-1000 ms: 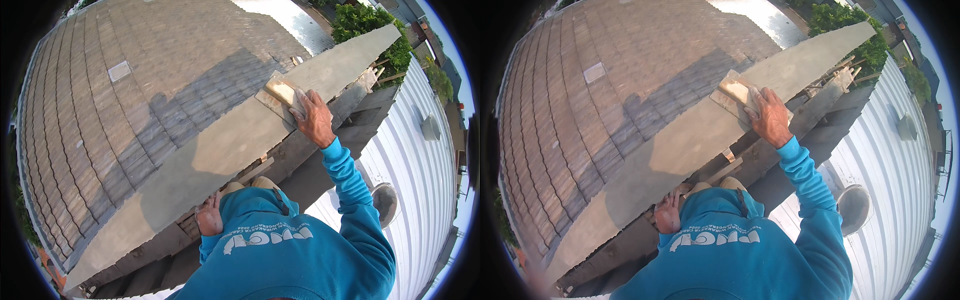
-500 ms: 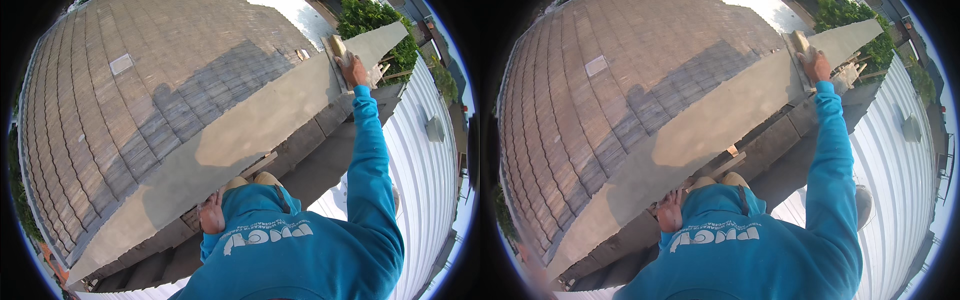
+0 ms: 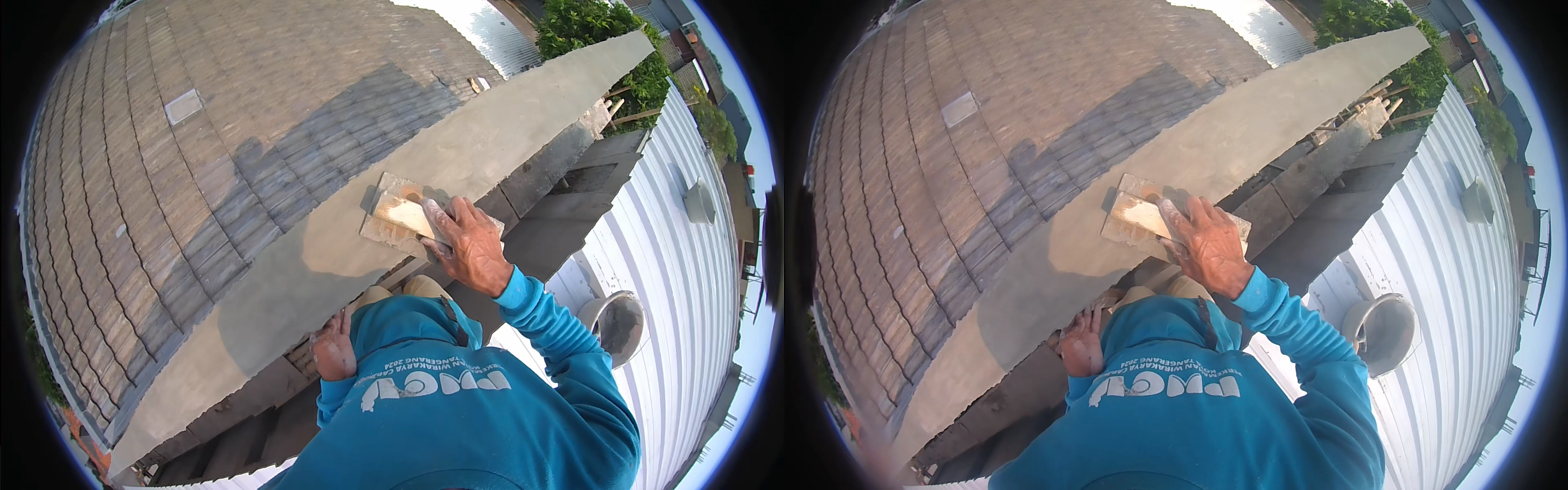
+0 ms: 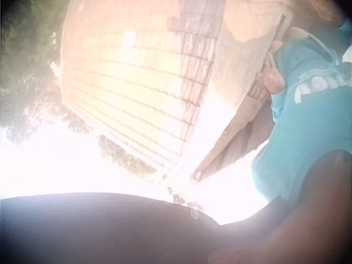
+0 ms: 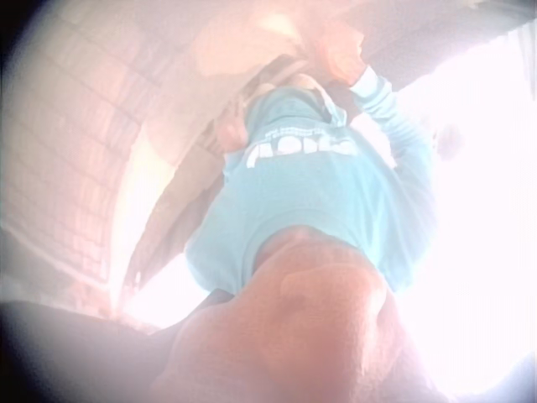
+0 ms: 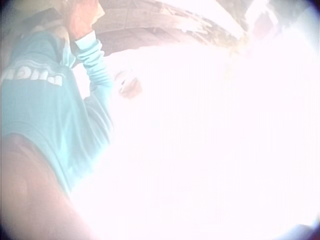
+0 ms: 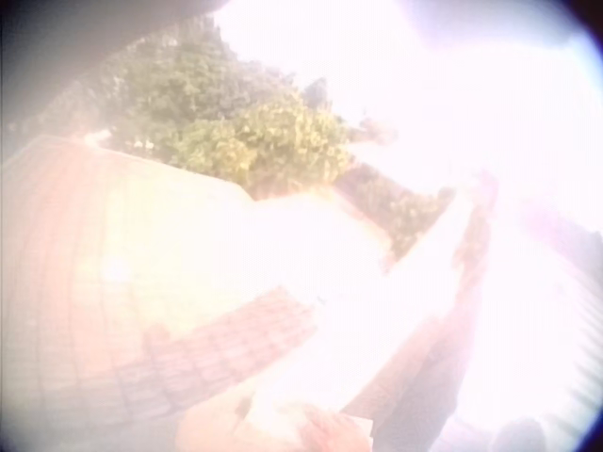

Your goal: The person scoops wet cement from a bucket with a trowel and applies it to a roof edge, smoothing the surface with a wooden float. The person repeatedly adds and levels the cement along the roof edge.

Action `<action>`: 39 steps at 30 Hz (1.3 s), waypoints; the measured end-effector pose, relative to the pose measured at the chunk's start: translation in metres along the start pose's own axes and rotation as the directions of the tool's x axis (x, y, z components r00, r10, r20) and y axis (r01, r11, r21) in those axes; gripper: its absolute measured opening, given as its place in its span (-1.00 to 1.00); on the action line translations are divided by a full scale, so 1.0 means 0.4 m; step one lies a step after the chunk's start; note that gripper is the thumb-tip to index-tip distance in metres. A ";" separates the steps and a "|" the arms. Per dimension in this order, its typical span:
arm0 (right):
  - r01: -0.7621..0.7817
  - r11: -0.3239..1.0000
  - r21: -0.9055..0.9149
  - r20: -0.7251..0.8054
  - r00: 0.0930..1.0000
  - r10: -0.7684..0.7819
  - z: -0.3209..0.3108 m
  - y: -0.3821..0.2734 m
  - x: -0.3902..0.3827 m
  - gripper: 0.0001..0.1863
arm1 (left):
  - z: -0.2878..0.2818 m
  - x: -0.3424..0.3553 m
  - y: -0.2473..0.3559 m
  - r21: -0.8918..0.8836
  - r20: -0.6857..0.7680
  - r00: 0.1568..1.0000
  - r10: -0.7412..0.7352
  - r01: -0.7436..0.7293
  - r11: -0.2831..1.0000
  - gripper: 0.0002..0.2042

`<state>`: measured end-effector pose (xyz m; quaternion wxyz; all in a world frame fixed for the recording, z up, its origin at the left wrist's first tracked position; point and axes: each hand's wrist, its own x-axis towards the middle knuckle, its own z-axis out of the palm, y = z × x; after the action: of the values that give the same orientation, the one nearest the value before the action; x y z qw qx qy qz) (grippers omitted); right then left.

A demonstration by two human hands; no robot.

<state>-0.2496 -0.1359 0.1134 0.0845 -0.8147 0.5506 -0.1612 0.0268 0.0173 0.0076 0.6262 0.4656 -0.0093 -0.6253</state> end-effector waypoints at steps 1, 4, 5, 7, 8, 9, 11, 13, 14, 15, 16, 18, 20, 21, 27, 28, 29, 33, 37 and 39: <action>0.015 0.999 -0.040 -0.013 1.000 -0.016 -0.005 0.029 0.017 -0.36 | -0.004 -0.009 -0.001 -0.057 -0.051 0.999 -0.004 0.001 0.998 -0.51; -0.252 0.959 -0.131 -0.102 0.966 0.240 -0.047 0.249 0.125 -0.42 | 0.036 -0.029 0.020 -0.047 -0.020 1.000 0.013 -0.014 0.999 -0.52; -0.338 0.921 -0.196 -0.203 0.933 0.299 -0.059 0.370 0.146 -0.44 | 0.017 -0.019 0.022 -0.003 0.035 0.999 0.007 -0.007 1.000 -0.55; -0.474 0.830 -0.293 -0.317 0.867 0.384 -0.092 0.625 0.199 -0.44 | 0.006 -0.016 0.026 -0.002 0.084 0.996 0.010 -0.010 1.000 -0.57; -0.511 0.801 -0.311 -0.320 0.850 0.418 -0.112 0.735 0.229 -0.42 | 0.014 -0.022 0.028 -0.029 0.081 0.997 0.010 -0.007 1.000 -0.56; -0.552 0.767 -0.328 -0.325 0.828 0.456 -0.121 0.822 0.247 -0.41 | 0.027 -0.024 0.029 -0.052 0.081 0.997 0.004 0.000 0.999 -0.56; -0.589 0.730 -0.346 -0.353 0.803 0.480 -0.129 0.910 0.248 -0.37 | 0.078 -0.022 0.045 -0.118 -0.030 0.999 -0.034 0.031 0.993 -0.53; -0.569 0.754 -0.329 -0.340 0.816 0.468 -0.105 0.893 0.252 -0.36 | 0.077 -0.033 0.043 -0.144 -0.099 0.994 -0.037 0.023 0.989 -0.54; -0.543 0.783 -0.304 -0.327 0.831 0.449 -0.088 0.823 0.246 -0.36 | 0.063 -0.033 0.031 -0.133 -0.095 0.995 -0.025 0.012 0.991 -0.57; -0.515 0.810 -0.279 -0.322 0.845 0.427 -0.077 0.739 0.242 -0.36 | 0.053 -0.026 0.014 -0.126 -0.084 0.996 -0.011 0.000 0.992 -0.59; -0.468 0.850 -0.242 -0.292 0.871 0.396 -0.062 0.619 0.230 -0.38 | 0.028 -0.028 -0.006 -0.092 -0.017 1.000 0.023 -0.024 0.995 -0.59; -0.358 0.925 -0.129 -0.253 0.913 0.319 -0.011 0.340 0.184 -0.42 | -0.034 -0.015 -0.031 -0.048 0.116 0.990 0.081 -0.076 0.996 -0.58; -0.257 0.966 -0.003 -0.101 0.961 0.256 0.021 0.073 0.138 -0.43 | -0.076 -0.002 -0.049 -0.055 0.215 0.970 0.112 -0.103 0.993 -0.57; -0.158 0.986 0.055 -0.049 0.986 0.161 0.042 -0.025 0.096 -0.36 | -0.054 0.010 -0.031 -0.047 0.213 0.974 0.072 -0.063 0.997 -0.57; 0.023 0.989 0.144 0.042 0.999 -0.030 0.063 -0.130 0.050 -0.34 | 0.010 -0.005 0.027 -0.173 0.075 0.996 -0.051 0.063 0.983 -0.53; -0.040 0.996 0.082 -0.014 0.999 0.041 0.046 -0.061 0.080 -0.35 | 0.009 -0.004 0.030 -0.143 0.051 0.997 -0.054 0.061 0.988 -0.53; -0.091 0.996 0.024 -0.041 0.995 0.092 0.026 0.036 0.113 -0.37 | 0.012 -0.006 0.030 -0.117 0.023 0.998 -0.052 0.054 0.992 -0.52; -0.410 0.888 -0.208 -0.299 0.891 0.341 -0.070 0.556 0.206 -0.48 | -0.018 0.000 0.023 -0.096 0.010 0.998 -0.064 0.064 0.993 -0.51; -0.708 0.638 -0.302 -0.344 0.705 0.620 -0.173 0.985 0.216 -0.41 | 0.041 -0.002 0.050 -0.094 0.031 0.995 -0.092 0.095 0.991 -0.51; -0.711 0.634 -0.304 -0.315 0.703 0.637 -0.165 0.956 0.236 -0.39 | 0.030 -0.010 0.042 -0.091 0.049 0.995 -0.082 0.086 0.992 -0.52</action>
<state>-0.5732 -0.3657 0.0705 -0.0808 -0.5295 0.8414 -0.0724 0.0320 0.0101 0.0266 0.6200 0.4218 0.0254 -0.6611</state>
